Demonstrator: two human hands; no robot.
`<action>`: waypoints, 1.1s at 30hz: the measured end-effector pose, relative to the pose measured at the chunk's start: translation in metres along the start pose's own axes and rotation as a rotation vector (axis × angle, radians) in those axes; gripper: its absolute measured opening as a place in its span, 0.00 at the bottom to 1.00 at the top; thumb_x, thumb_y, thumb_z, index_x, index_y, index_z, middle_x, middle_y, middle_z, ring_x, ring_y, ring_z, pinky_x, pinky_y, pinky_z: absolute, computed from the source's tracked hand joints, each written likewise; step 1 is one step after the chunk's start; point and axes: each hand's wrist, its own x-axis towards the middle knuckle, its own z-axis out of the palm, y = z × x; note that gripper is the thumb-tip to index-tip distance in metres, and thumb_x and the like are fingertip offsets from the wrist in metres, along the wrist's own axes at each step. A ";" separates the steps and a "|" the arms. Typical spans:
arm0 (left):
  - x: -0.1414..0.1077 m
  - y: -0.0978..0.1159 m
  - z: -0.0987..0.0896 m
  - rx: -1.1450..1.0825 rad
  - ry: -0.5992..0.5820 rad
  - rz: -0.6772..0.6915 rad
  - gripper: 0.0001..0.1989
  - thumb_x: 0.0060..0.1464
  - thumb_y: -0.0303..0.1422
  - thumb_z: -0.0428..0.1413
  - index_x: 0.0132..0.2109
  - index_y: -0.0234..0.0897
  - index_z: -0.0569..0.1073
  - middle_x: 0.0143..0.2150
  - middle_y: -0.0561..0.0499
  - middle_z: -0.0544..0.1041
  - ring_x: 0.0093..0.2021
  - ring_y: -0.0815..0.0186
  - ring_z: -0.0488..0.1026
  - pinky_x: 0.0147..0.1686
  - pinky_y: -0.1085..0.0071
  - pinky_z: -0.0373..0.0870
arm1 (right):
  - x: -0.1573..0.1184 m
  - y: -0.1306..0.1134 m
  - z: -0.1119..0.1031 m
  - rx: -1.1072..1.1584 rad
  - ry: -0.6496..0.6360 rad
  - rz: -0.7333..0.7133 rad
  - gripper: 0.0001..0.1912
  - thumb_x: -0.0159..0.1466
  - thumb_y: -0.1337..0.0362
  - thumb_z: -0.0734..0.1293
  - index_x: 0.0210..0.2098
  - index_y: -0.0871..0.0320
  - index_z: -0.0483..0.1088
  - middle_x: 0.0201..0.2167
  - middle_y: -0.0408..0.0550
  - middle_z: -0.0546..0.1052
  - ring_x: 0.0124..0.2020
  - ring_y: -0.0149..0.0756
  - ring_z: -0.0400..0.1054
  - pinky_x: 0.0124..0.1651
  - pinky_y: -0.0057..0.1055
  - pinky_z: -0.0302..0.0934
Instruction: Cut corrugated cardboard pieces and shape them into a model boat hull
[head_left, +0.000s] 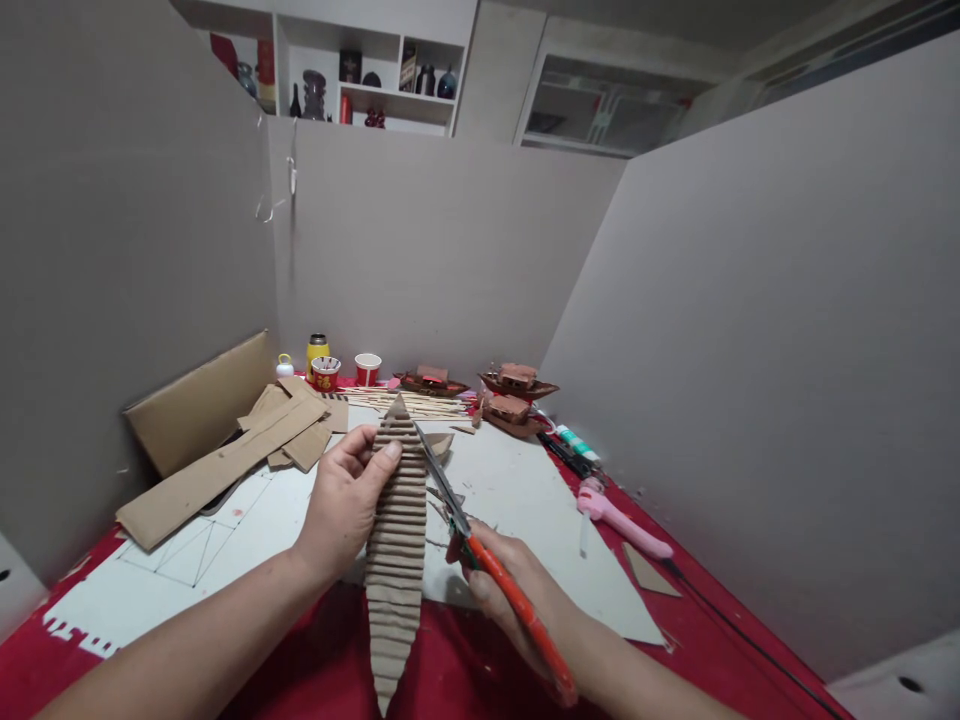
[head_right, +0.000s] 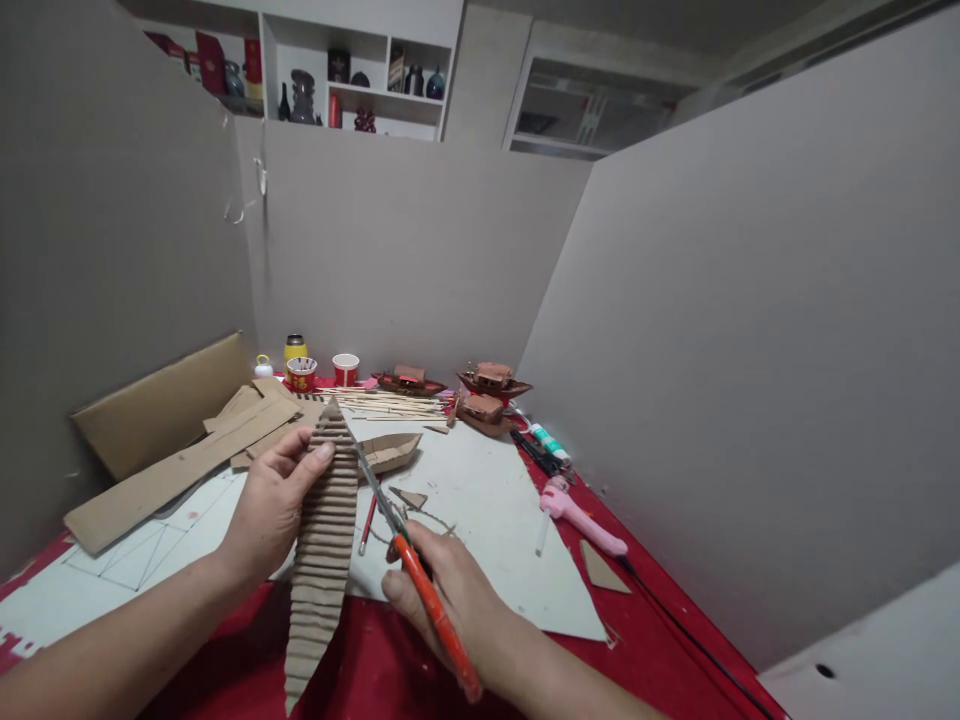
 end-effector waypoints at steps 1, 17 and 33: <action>0.000 0.000 0.001 -0.005 0.002 -0.001 0.12 0.49 0.39 0.65 0.37 0.37 0.75 0.29 0.55 0.79 0.29 0.69 0.75 0.32 0.75 0.72 | 0.000 0.001 0.000 -0.003 -0.003 0.001 0.19 0.67 0.48 0.57 0.35 0.57 0.65 0.25 0.42 0.66 0.25 0.33 0.56 0.30 0.30 0.59; -0.004 -0.005 0.004 -0.073 0.042 -0.038 0.13 0.50 0.38 0.64 0.39 0.37 0.73 0.30 0.53 0.80 0.30 0.67 0.77 0.31 0.75 0.72 | 0.001 0.002 0.009 -0.056 0.025 0.064 0.17 0.66 0.49 0.58 0.33 0.56 0.63 0.25 0.42 0.66 0.27 0.34 0.58 0.33 0.30 0.60; -0.002 -0.007 0.004 -0.183 0.044 -0.065 0.13 0.49 0.37 0.66 0.37 0.35 0.73 0.28 0.52 0.78 0.26 0.71 0.73 0.29 0.76 0.72 | -0.002 0.018 0.016 0.111 0.064 0.107 0.20 0.67 0.50 0.59 0.25 0.55 0.54 0.22 0.37 0.51 0.24 0.29 0.44 0.25 0.27 0.46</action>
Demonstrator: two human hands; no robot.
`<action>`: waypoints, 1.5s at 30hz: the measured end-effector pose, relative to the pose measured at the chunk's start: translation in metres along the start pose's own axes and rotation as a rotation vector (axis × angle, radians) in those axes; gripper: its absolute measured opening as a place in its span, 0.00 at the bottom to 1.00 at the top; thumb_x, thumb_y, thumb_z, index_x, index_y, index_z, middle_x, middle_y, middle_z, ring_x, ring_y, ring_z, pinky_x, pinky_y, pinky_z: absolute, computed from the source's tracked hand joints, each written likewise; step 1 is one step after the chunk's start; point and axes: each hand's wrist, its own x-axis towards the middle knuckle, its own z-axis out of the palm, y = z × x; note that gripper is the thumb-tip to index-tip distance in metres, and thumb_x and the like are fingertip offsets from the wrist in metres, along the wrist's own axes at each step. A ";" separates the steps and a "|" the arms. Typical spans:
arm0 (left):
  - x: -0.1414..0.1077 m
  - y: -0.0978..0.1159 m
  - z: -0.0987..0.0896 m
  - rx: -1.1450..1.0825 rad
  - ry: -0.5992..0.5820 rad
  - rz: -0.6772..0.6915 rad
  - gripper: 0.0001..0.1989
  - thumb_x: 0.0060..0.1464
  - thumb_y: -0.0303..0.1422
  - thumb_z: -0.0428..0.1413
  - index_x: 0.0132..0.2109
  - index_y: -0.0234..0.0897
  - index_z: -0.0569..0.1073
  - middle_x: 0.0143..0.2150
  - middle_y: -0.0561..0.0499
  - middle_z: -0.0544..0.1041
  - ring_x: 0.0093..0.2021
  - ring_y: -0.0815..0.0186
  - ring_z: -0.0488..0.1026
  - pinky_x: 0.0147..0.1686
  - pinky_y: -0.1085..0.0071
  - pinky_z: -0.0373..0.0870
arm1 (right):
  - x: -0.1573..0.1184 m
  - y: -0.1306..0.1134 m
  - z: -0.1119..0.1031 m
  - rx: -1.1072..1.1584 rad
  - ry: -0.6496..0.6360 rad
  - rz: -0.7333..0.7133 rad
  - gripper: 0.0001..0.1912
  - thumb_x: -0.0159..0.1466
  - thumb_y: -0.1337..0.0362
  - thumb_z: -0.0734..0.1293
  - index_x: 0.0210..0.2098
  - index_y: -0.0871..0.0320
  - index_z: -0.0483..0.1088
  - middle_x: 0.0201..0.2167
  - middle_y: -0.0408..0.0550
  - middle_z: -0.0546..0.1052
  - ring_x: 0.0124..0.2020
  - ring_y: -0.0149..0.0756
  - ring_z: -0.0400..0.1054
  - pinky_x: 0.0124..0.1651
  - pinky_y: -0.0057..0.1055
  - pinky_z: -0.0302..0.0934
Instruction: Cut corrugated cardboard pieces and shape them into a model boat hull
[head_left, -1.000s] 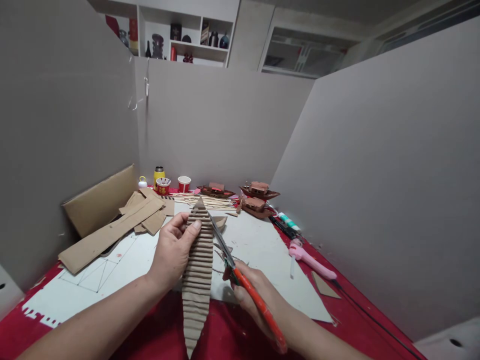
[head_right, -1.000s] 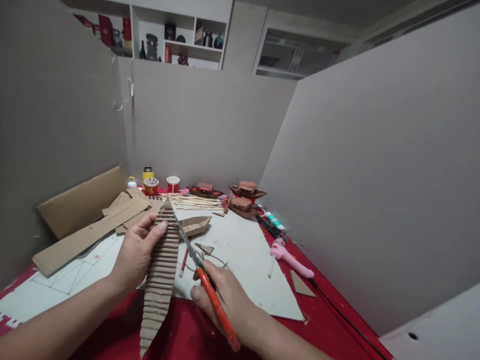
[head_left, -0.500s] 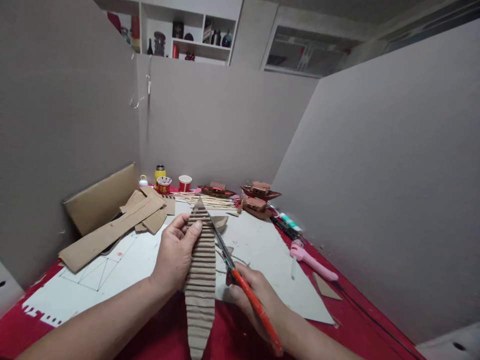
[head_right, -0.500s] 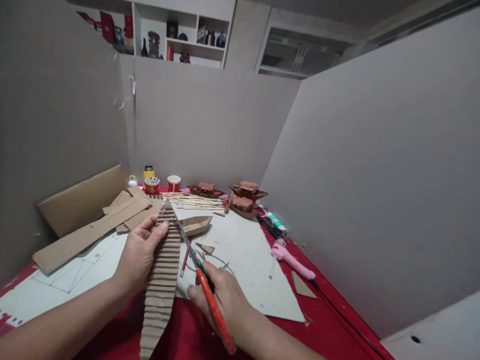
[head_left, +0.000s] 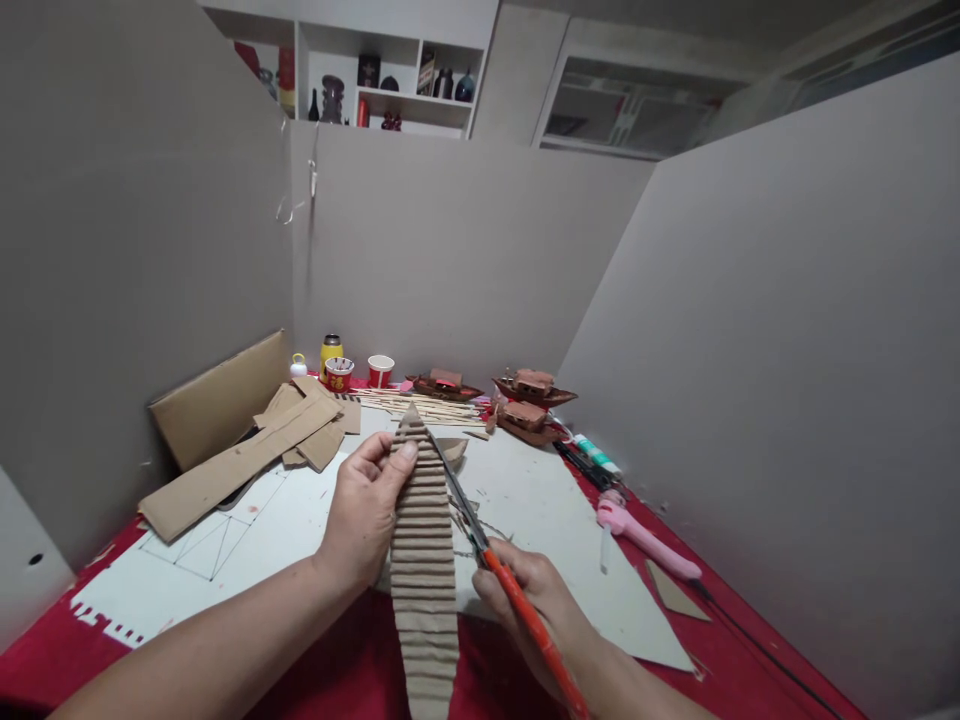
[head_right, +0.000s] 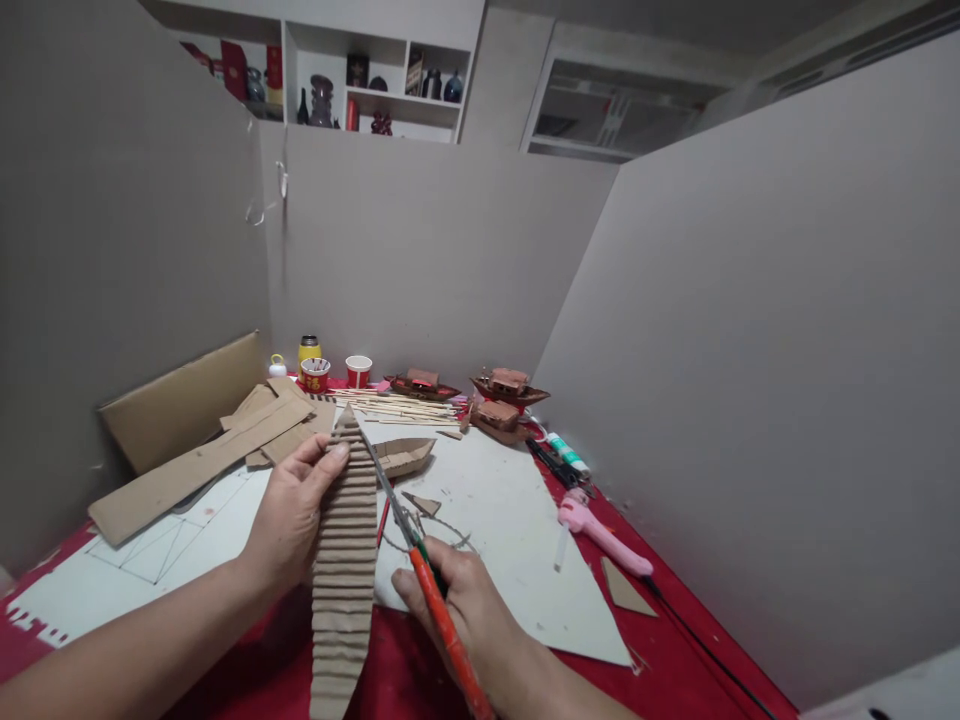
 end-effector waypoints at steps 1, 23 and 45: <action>0.001 0.000 0.000 0.004 0.001 0.005 0.13 0.49 0.38 0.65 0.36 0.35 0.73 0.28 0.53 0.77 0.26 0.71 0.73 0.29 0.76 0.72 | 0.000 0.001 0.000 -0.012 0.002 0.004 0.20 0.67 0.50 0.59 0.25 0.55 0.53 0.21 0.36 0.51 0.23 0.29 0.44 0.25 0.27 0.46; -0.006 -0.006 0.006 0.022 0.012 -0.079 0.17 0.44 0.41 0.68 0.34 0.35 0.73 0.25 0.54 0.76 0.24 0.72 0.71 0.26 0.77 0.69 | -0.003 0.001 0.010 -0.092 0.065 0.050 0.16 0.66 0.54 0.59 0.26 0.55 0.56 0.21 0.37 0.56 0.22 0.29 0.47 0.25 0.27 0.49; 0.002 0.015 -0.001 -0.011 -0.032 0.050 0.12 0.49 0.37 0.66 0.35 0.36 0.73 0.28 0.53 0.79 0.26 0.71 0.75 0.29 0.77 0.72 | -0.004 -0.018 -0.013 -0.221 0.013 -0.057 0.18 0.68 0.48 0.54 0.32 0.55 0.59 0.24 0.41 0.63 0.24 0.33 0.54 0.28 0.30 0.55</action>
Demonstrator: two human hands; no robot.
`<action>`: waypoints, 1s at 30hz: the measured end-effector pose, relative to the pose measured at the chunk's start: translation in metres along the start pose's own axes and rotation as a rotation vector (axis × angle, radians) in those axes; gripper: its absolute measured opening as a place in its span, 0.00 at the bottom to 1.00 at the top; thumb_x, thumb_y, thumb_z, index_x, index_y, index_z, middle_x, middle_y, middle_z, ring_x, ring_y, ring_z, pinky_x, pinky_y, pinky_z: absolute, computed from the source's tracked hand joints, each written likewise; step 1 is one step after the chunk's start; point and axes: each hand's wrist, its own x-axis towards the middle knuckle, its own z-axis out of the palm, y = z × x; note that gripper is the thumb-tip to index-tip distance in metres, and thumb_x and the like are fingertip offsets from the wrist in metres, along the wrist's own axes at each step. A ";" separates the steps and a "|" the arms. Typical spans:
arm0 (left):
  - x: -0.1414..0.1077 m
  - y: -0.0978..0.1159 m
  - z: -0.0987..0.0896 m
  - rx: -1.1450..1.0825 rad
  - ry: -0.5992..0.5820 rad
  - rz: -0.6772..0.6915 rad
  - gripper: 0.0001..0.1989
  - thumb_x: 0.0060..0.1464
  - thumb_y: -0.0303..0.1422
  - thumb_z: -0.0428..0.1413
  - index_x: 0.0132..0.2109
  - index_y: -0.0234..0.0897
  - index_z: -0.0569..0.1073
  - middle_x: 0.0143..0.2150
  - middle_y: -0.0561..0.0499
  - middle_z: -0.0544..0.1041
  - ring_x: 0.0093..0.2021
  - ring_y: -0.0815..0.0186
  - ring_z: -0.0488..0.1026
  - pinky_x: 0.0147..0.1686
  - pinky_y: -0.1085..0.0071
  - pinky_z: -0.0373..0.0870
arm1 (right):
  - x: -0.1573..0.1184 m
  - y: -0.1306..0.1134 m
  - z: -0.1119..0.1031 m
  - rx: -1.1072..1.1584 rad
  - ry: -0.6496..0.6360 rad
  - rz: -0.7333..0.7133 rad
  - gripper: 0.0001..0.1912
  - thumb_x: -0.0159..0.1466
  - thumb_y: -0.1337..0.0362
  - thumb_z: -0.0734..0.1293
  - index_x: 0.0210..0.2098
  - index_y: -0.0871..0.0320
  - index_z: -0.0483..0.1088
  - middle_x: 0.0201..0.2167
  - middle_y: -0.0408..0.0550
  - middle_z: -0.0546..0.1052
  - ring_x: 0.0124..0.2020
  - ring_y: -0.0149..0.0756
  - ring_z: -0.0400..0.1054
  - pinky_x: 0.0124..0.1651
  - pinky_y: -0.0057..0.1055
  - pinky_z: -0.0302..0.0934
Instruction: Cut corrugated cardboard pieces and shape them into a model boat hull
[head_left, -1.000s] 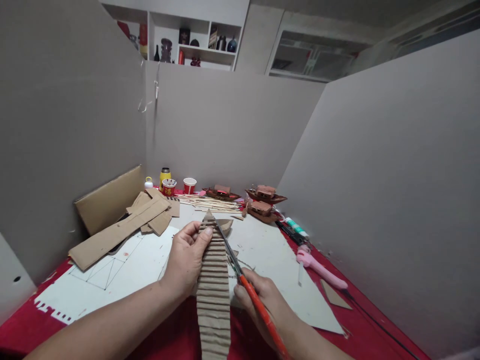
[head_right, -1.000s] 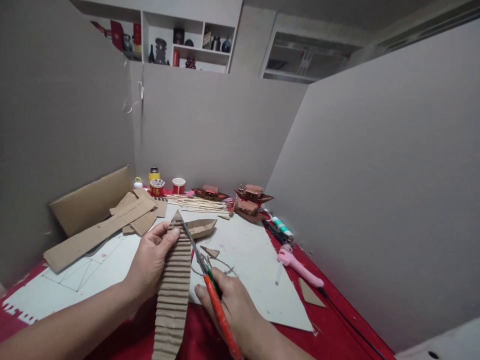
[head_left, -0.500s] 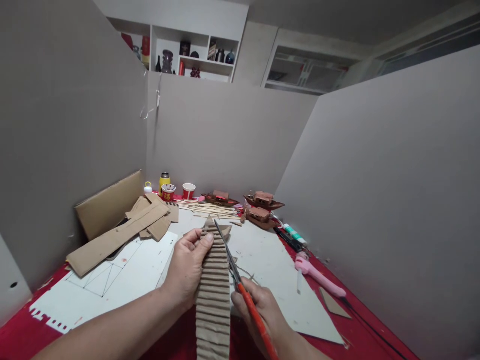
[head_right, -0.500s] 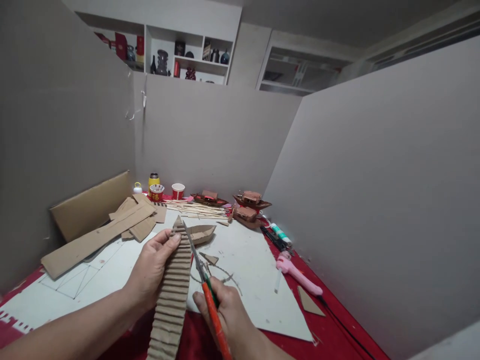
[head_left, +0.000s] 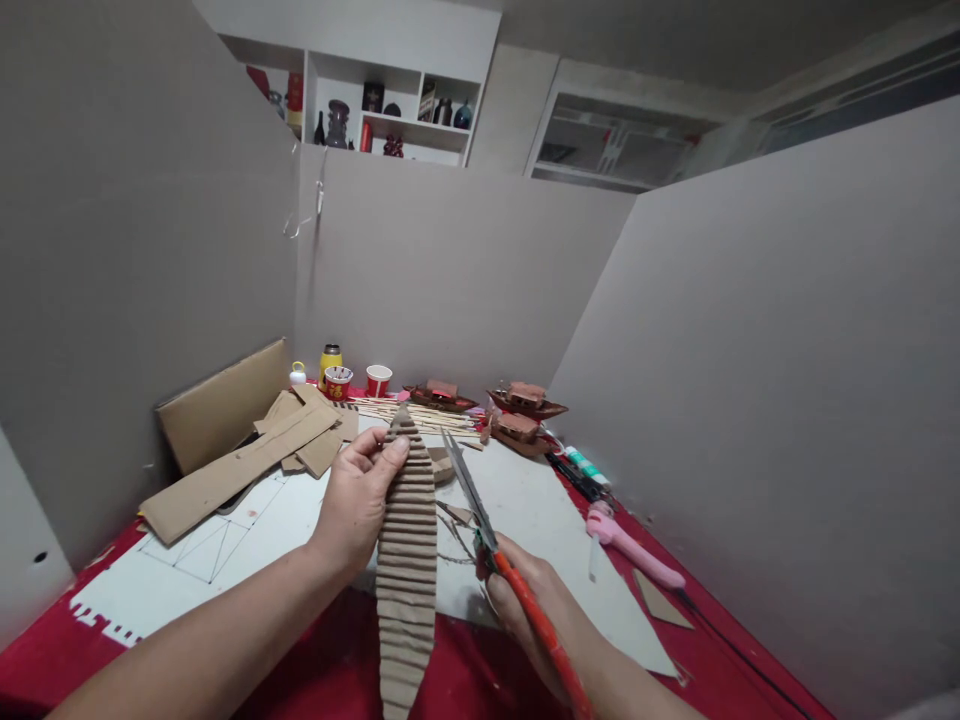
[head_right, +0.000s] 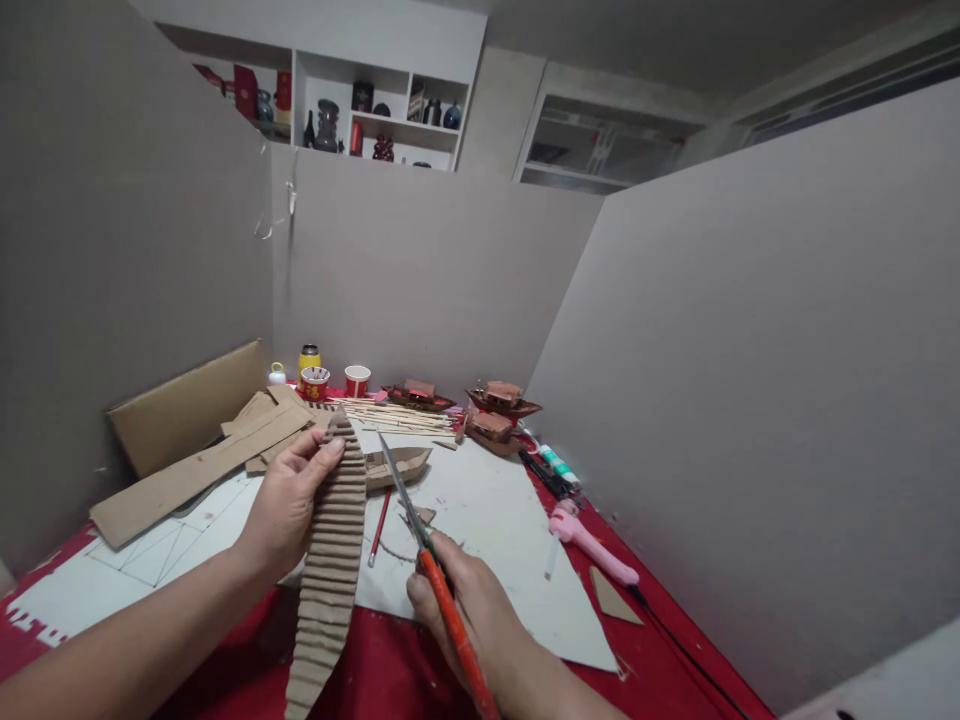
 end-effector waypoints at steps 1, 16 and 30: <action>-0.002 -0.001 0.001 0.018 -0.009 0.004 0.11 0.50 0.37 0.65 0.35 0.36 0.73 0.28 0.54 0.79 0.26 0.71 0.75 0.29 0.77 0.72 | 0.000 -0.001 0.000 -0.027 -0.006 0.000 0.17 0.68 0.49 0.54 0.33 0.55 0.59 0.25 0.42 0.64 0.25 0.33 0.55 0.29 0.30 0.55; -0.007 -0.008 0.004 0.134 0.018 0.057 0.12 0.48 0.40 0.65 0.34 0.37 0.74 0.27 0.55 0.76 0.27 0.71 0.71 0.29 0.77 0.69 | -0.007 0.001 0.009 -0.055 -0.010 -0.010 0.15 0.67 0.52 0.58 0.33 0.56 0.65 0.22 0.40 0.65 0.24 0.33 0.57 0.29 0.29 0.57; -0.009 -0.016 0.005 0.096 0.060 0.028 0.13 0.46 0.40 0.66 0.32 0.36 0.74 0.25 0.56 0.75 0.25 0.71 0.70 0.26 0.77 0.68 | -0.005 0.006 0.009 -0.222 -0.005 0.032 0.08 0.64 0.57 0.61 0.36 0.55 0.64 0.22 0.41 0.70 0.22 0.34 0.61 0.29 0.30 0.59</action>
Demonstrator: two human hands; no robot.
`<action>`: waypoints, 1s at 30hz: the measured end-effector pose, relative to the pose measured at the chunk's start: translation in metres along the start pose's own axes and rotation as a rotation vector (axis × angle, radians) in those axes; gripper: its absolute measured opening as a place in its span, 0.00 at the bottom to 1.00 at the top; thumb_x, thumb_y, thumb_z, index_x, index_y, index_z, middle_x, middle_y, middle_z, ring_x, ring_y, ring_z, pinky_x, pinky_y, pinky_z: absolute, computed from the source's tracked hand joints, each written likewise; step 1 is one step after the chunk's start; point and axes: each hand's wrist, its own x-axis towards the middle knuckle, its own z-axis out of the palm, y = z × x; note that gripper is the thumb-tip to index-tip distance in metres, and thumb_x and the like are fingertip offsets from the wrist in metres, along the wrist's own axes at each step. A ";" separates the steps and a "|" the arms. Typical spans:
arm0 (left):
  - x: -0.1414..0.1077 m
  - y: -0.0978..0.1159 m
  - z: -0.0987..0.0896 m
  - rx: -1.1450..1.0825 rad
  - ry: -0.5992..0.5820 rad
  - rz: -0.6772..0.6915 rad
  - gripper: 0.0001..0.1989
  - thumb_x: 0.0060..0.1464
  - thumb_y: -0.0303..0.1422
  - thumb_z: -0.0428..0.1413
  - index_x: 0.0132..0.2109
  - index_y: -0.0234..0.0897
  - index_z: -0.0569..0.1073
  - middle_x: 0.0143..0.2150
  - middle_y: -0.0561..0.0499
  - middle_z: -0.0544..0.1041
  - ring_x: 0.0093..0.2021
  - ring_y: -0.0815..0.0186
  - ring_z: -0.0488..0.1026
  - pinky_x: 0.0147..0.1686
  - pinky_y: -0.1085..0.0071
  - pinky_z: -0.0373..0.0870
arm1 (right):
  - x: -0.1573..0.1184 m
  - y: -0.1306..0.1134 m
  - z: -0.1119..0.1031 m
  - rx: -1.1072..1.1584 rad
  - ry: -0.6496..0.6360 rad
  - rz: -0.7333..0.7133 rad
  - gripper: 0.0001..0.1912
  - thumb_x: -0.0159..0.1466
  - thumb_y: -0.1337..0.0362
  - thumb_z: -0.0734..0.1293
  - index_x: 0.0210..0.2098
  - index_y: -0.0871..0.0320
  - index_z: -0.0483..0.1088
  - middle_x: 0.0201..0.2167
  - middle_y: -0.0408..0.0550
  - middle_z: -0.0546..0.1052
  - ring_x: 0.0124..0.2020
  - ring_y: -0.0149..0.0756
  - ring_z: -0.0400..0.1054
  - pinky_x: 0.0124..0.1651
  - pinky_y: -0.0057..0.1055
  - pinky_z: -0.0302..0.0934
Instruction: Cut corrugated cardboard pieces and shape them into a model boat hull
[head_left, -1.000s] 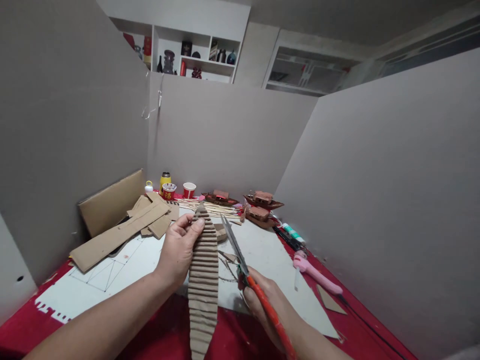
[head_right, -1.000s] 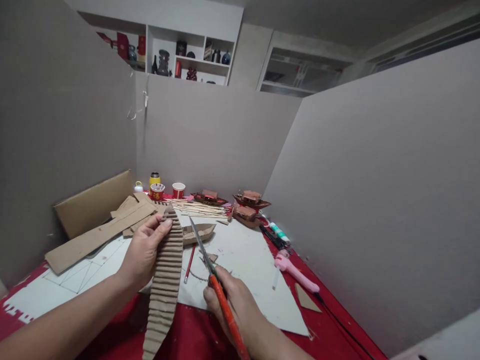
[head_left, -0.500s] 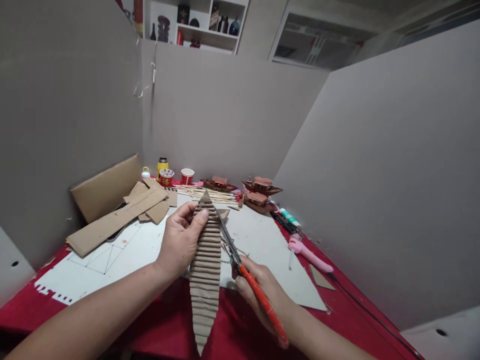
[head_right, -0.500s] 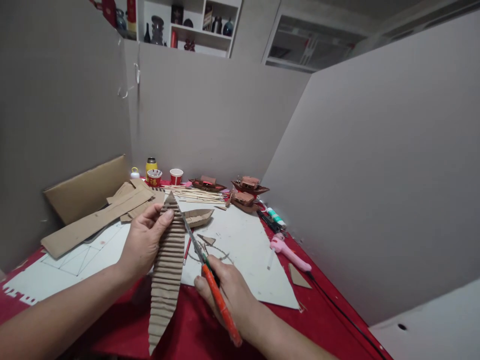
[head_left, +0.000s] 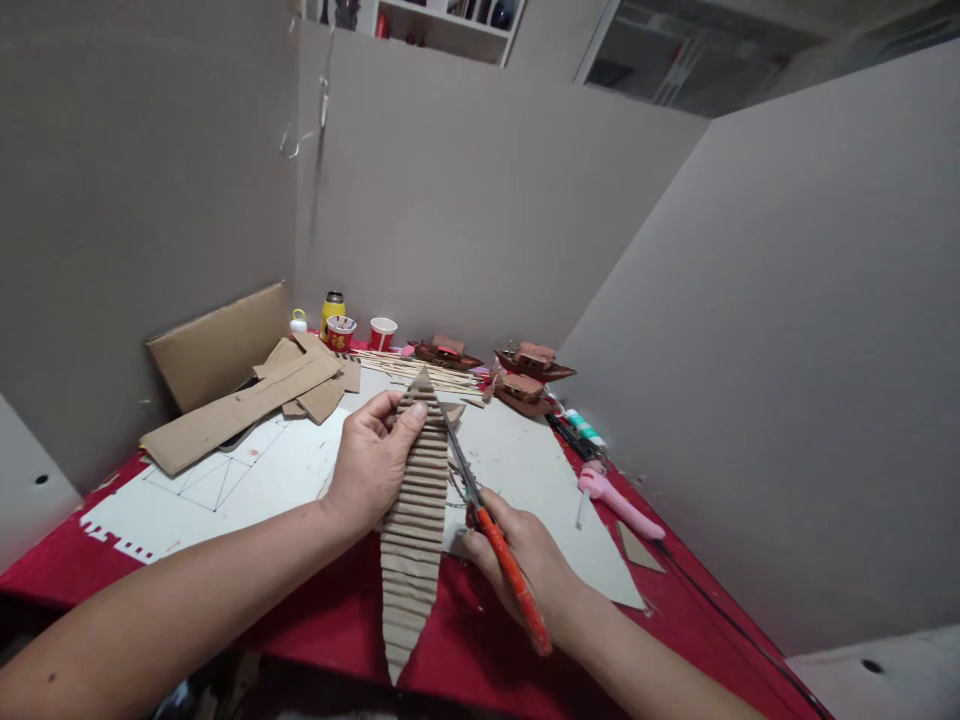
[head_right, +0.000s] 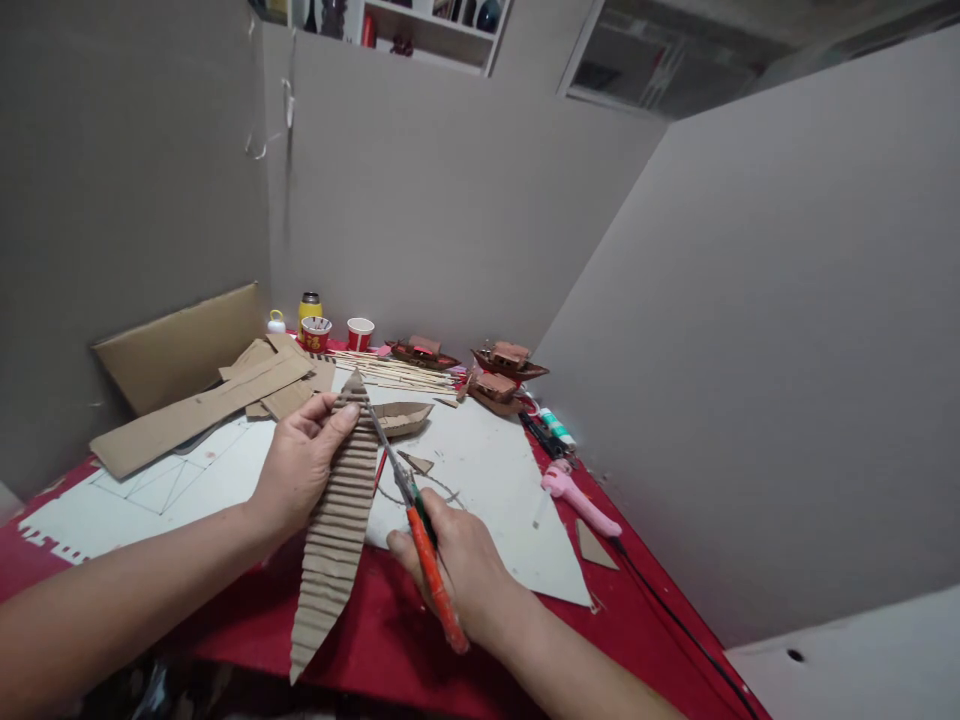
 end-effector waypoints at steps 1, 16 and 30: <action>0.001 -0.001 0.000 0.002 0.003 0.008 0.13 0.46 0.40 0.66 0.32 0.36 0.74 0.25 0.56 0.74 0.25 0.71 0.70 0.27 0.77 0.68 | 0.000 0.001 0.001 0.004 0.003 0.000 0.08 0.65 0.57 0.61 0.35 0.54 0.64 0.22 0.41 0.70 0.22 0.34 0.61 0.29 0.30 0.59; 0.001 -0.005 0.000 -0.031 0.061 -0.024 0.14 0.43 0.39 0.67 0.31 0.35 0.74 0.24 0.56 0.75 0.24 0.72 0.69 0.26 0.77 0.67 | -0.001 0.014 0.020 0.160 0.020 -0.018 0.14 0.68 0.54 0.58 0.30 0.54 0.58 0.20 0.37 0.60 0.21 0.30 0.52 0.26 0.28 0.53; 0.002 -0.005 0.001 -0.096 0.048 -0.064 0.16 0.42 0.40 0.68 0.33 0.34 0.73 0.25 0.55 0.77 0.24 0.72 0.71 0.26 0.77 0.70 | 0.001 0.009 0.023 0.301 0.048 0.022 0.18 0.66 0.53 0.60 0.25 0.54 0.54 0.19 0.36 0.54 0.20 0.28 0.48 0.23 0.26 0.48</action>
